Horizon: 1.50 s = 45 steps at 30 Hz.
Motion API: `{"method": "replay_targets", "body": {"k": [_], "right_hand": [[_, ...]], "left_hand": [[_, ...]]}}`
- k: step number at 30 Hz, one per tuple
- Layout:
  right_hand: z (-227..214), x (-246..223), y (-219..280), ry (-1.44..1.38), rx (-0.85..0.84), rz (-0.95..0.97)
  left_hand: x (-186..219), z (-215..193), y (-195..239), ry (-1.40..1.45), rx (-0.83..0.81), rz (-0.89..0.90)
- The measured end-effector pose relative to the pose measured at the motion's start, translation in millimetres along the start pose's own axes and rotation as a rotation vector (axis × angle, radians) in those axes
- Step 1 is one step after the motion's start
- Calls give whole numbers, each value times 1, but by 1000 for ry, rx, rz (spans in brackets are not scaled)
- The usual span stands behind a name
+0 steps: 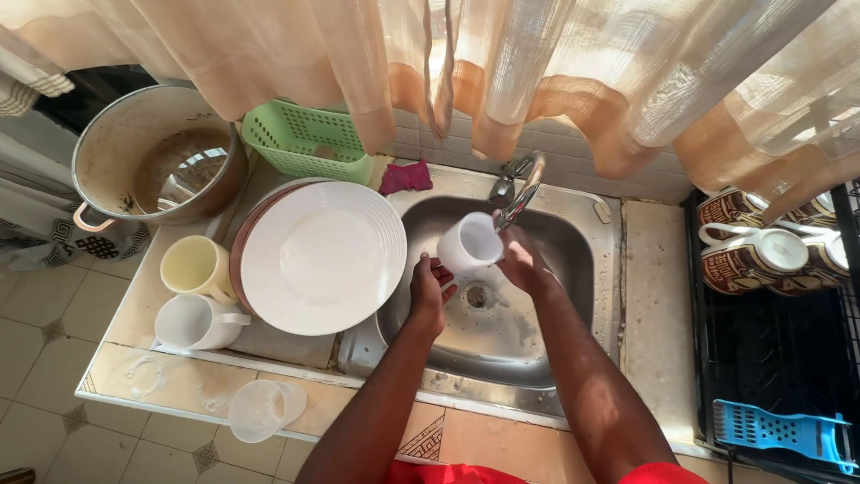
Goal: Rinsing a ceramic mug under a running faucet in a kitchen sink
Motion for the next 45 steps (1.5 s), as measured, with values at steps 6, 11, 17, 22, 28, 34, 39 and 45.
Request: {"method": "replay_targets", "body": {"k": [6, 11, 17, 22, 28, 34, 39, 45], "right_hand": [[5, -53, 38, -223, 355, 95], [-12, -29, 47, -10, 331, 379], [-1, -63, 59, -93, 311, 108], [-5, -34, 53, -78, 224, 260], [10, -54, 59, -142, 212, 157], [-15, -13, 48, 105, 365, 265], [-6, -41, 55, 614, 510, -120], [21, -113, 107, 515, 465, -466]], "left_hand": [[1, 3, -1, -13, 50, 11], [3, -1, 2, -57, 92, 21], [3, -4, 0, -64, 122, 45], [11, -7, 10, -95, 132, 58], [9, 2, 6, -135, 99, 41], [10, 8, 17, -175, 27, -9], [20, 50, 38, 67, -265, -46], [9, 53, 26, 138, -280, -33]]}}
Point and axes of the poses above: each hand's wrist, its own y-axis away from the middle knuckle, its own z-axis out of the palm, x = y × z, the point moved 8 cm from there along -y, towards the middle knuckle, and after that the axes turned 6 degrees about -y, right-handed, at the moved point
